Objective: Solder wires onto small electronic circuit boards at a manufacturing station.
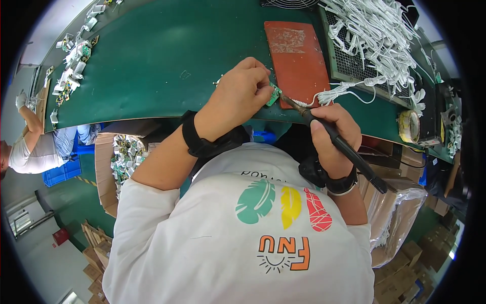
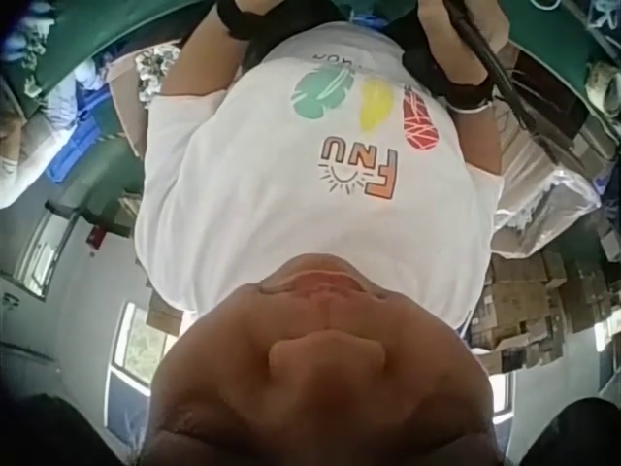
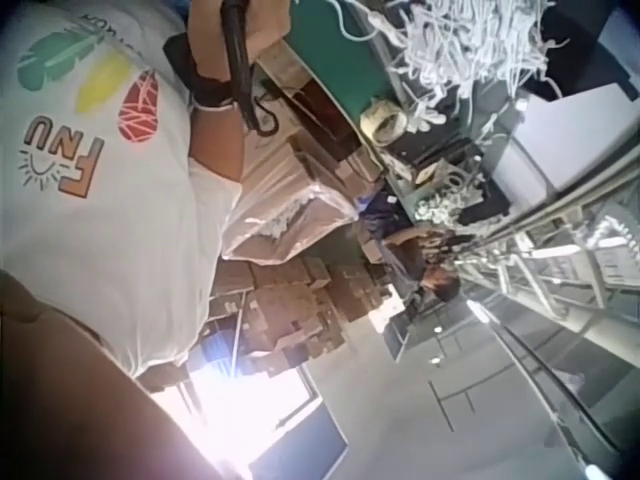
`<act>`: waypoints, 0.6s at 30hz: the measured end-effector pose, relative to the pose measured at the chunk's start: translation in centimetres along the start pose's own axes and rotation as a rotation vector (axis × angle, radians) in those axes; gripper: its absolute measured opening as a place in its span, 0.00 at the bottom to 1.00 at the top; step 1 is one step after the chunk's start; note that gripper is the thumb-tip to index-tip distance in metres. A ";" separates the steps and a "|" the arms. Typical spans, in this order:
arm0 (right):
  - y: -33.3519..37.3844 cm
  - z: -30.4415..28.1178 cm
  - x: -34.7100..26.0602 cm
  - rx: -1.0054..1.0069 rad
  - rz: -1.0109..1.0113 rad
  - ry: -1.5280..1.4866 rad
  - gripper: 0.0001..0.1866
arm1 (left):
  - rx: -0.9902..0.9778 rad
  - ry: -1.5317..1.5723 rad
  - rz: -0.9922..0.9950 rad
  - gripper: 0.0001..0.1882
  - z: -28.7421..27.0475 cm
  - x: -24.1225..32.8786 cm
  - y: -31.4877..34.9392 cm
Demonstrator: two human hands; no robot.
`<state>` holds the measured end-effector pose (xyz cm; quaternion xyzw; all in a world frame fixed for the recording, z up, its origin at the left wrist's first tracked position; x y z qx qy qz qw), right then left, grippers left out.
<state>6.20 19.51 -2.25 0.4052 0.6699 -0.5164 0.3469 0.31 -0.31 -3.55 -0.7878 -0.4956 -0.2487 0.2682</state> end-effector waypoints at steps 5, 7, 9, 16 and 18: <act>-0.6 -0.1 -0.2 -0.046 -0.024 -0.032 0.07 | -0.009 -0.018 0.000 0.05 0.1 0.1 0.0; -0.5 -0.1 -0.3 -0.049 -0.015 -0.030 0.07 | 0.001 -0.040 0.003 0.05 0.3 0.3 0.0; -0.4 0.0 -0.4 -0.052 0.005 -0.025 0.07 | 0.017 -0.088 0.013 0.06 0.6 0.5 0.1; -0.3 -0.4 -0.2 0.002 -0.003 -0.033 0.07 | 0.013 -0.050 -0.029 0.06 0.0 0.4 -0.1; -0.2 -0.5 -0.2 0.012 -0.009 -0.027 0.07 | 0.016 -0.026 -0.034 0.07 -0.1 0.2 -0.2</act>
Point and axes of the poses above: each hand's wrist, its own y-axis away from the middle knuckle, its own z-axis out of the palm, x = y × z, the point moved 1 cm from there along -y, towards the middle knuckle, and after that the axes turned 8 degrees about -y, right-handed, at the moved point
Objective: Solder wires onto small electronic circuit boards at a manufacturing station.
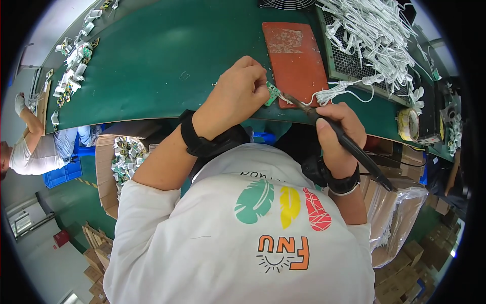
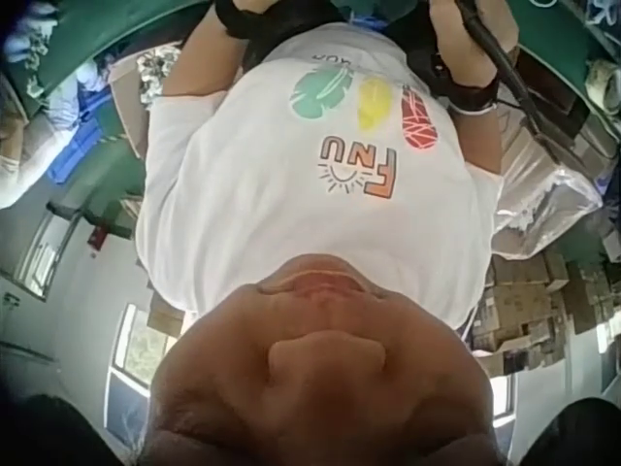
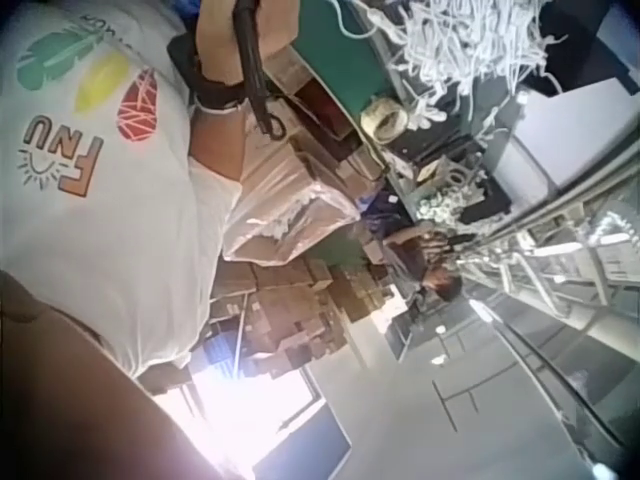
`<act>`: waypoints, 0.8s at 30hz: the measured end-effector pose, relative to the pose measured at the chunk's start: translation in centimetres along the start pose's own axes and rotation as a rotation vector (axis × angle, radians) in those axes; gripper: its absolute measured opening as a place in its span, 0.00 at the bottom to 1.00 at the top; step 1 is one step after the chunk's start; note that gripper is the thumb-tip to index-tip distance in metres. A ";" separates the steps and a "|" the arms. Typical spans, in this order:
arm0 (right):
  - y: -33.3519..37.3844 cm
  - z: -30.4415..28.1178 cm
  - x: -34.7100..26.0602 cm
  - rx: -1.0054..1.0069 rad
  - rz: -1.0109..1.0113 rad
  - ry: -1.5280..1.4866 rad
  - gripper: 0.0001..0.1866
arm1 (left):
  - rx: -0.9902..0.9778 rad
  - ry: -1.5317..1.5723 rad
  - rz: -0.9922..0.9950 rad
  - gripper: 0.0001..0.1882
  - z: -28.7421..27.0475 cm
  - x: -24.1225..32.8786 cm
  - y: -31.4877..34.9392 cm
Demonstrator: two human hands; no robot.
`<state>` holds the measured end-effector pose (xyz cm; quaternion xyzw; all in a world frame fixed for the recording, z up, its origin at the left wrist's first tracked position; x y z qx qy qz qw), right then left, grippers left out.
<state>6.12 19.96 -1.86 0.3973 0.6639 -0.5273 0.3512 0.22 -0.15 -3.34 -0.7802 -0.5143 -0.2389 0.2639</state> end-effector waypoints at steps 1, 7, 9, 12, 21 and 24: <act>0.1 -0.1 0.0 0.028 0.048 -0.016 0.07 | 0.001 0.001 -0.001 0.07 0.0 0.0 0.0; 0.0 0.4 0.5 0.039 0.023 -0.015 0.08 | -0.023 -0.033 0.037 0.06 0.3 0.6 -0.1; -0.1 0.4 0.5 0.024 0.016 -0.025 0.08 | -0.023 -0.052 0.039 0.06 0.4 0.7 0.0; -0.2 0.3 0.3 -0.005 0.002 -0.045 0.08 | -0.029 -0.090 0.074 0.06 0.5 0.8 0.0; 0.0 -0.6 0.4 0.005 -0.011 0.002 0.09 | -0.066 -0.078 0.033 0.06 0.4 0.4 -0.7; 0.6 -1.8 0.3 0.115 0.043 0.013 0.09 | -0.038 -0.063 0.098 0.05 -0.1 0.1 -0.7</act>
Point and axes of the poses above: each hand's wrist, its own y-axis away from the middle knuckle, its own z-axis out of the palm, x = y × z, the point moved 1 cm from there along -y, towards the middle knuckle, and after that the axes turned 8 degrees about -y, right-handed, at the moved point
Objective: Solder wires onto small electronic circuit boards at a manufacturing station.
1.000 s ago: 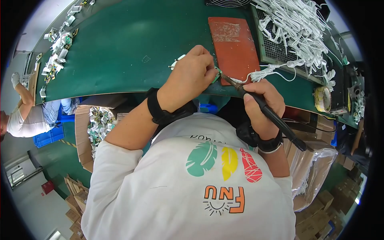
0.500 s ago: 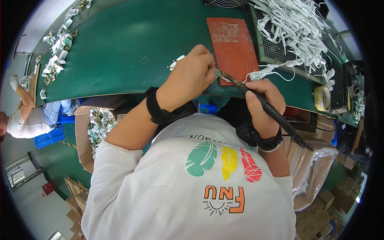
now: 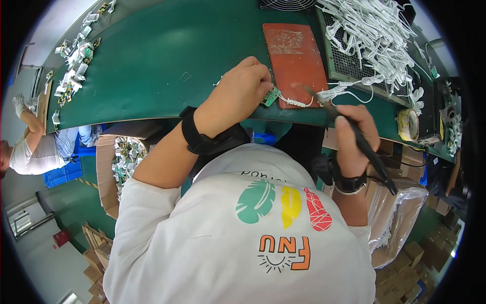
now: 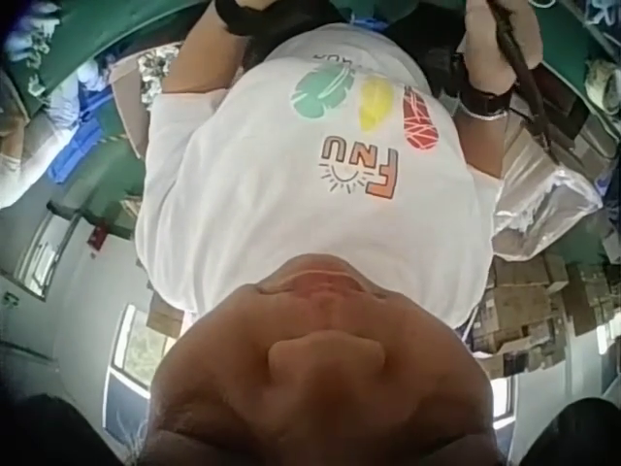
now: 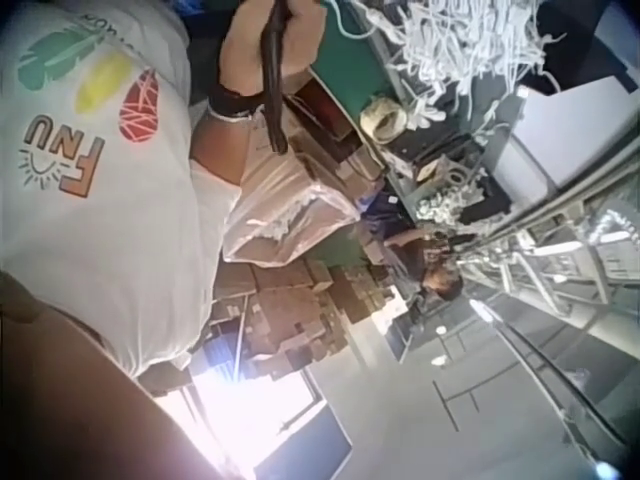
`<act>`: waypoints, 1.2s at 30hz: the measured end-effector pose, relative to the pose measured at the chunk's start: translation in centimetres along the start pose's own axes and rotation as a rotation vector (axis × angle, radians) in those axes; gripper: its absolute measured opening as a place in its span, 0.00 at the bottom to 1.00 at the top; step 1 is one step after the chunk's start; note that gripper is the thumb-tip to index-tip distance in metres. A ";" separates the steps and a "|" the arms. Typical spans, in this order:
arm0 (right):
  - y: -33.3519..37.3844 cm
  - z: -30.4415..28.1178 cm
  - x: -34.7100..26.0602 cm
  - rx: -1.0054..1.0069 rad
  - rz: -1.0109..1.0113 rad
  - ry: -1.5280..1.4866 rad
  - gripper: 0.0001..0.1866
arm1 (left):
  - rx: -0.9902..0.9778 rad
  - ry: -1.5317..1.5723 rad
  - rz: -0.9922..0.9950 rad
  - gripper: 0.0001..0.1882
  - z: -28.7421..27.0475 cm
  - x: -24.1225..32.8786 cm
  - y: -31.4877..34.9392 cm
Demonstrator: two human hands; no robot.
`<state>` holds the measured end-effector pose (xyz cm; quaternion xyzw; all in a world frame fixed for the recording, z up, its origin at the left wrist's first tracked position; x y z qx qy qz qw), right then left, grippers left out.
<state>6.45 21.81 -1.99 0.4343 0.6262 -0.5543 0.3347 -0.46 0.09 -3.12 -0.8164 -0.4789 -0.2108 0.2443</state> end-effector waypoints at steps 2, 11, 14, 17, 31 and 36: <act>-0.4 -0.8 -0.4 0.177 -0.008 0.063 0.12 | 0.030 0.005 0.066 0.04 -0.1 0.5 0.2; -0.7 0.6 -1.3 0.298 0.086 -0.050 0.22 | -0.048 -0.338 0.456 0.04 -0.4 3.1 -1.0; -0.5 2.8 -0.8 0.213 0.004 -0.110 0.21 | 0.114 -0.432 0.516 0.06 -7.6 -0.2 -3.4; -0.2 4.4 1.1 0.160 -0.092 -0.101 0.20 | 0.075 -0.690 0.282 0.06 -15.9 -4.1 -7.0; -1.9 6.6 1.5 -0.270 -0.427 0.501 0.11 | 0.197 -1.142 -0.937 0.27 -40.9 -41.0 0.9; 0.6 5.3 4.2 -0.241 0.005 0.481 0.15 | 0.229 -0.766 -1.254 0.35 -41.9 -47.5 4.0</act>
Point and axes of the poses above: each hand's wrist, its own y-axis away from the middle knuckle, its own z-axis out of the palm, x = y × z, the point moved 1 cm from there along -y, towards the middle knuckle, and after that the axes turned 8 degrees about -y, right-handed, at the moved point
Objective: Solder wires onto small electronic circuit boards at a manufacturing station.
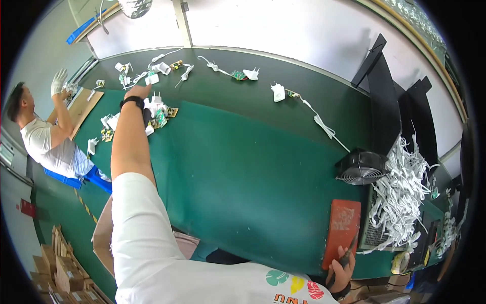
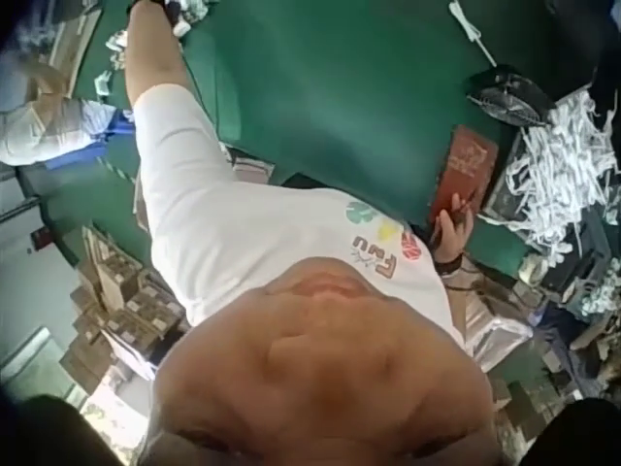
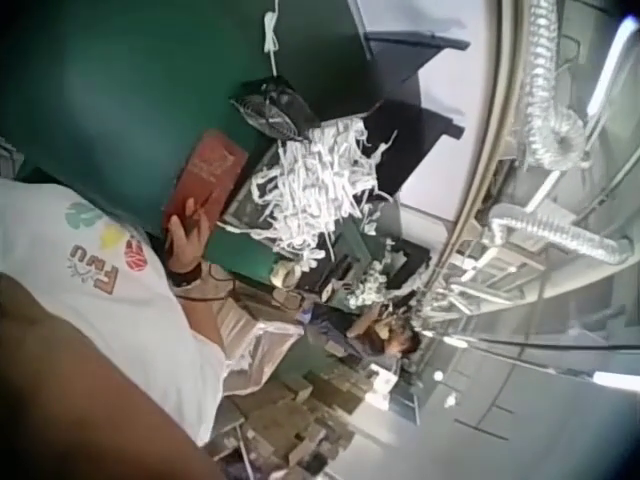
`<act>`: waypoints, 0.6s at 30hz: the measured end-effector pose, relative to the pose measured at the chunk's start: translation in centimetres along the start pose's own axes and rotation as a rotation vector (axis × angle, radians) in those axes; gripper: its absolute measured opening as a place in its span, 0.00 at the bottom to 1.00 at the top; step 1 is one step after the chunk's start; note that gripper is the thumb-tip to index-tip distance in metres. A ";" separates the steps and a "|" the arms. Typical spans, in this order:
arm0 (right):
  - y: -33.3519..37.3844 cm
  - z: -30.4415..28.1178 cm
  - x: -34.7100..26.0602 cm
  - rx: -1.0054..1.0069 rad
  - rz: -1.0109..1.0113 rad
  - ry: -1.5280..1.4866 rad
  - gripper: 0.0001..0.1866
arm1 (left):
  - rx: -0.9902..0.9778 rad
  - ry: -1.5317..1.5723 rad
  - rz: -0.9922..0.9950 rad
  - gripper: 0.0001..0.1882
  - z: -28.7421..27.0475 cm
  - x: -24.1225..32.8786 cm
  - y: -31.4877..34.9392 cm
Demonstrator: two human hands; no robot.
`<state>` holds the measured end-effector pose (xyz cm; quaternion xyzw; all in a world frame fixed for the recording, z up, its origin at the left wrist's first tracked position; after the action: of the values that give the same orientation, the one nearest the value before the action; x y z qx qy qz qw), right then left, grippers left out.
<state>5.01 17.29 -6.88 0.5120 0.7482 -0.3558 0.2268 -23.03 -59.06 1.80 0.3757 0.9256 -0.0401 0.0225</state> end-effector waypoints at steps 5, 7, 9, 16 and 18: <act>0.5 0.6 1.7 0.395 0.700 -0.754 0.19 | -0.164 -0.054 0.002 0.34 1.6 1.4 1.3; -2.2 0.1 -0.4 0.107 -0.069 -0.002 0.15 | -0.177 -0.283 0.180 0.32 2.6 -0.6 -1.0; -2.5 0.1 -0.9 -0.059 -0.466 0.361 0.14 | -0.336 -0.206 0.273 0.35 0.8 1.2 0.0; -1.4 0.5 0.7 0.055 -0.262 0.160 0.15 | -0.273 -0.056 0.633 0.39 -1.2 8.7 13.7; -2.7 0.6 -0.8 0.035 -0.329 0.180 0.15 | -0.395 0.000 0.730 0.41 -2.5 11.0 18.4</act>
<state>2.76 15.72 -5.85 0.4161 0.8329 -0.3539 0.0887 -18.11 -38.00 2.46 0.6677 0.7214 0.1491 0.1070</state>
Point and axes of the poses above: each hand's wrist, its own y-axis away from the middle knuckle, its own z-axis out of the palm, x = y × z, the point moved 1 cm from there along -y, towards the middle knuckle, and after that the axes turned 8 degrees about -y, right-handed, at the moved point
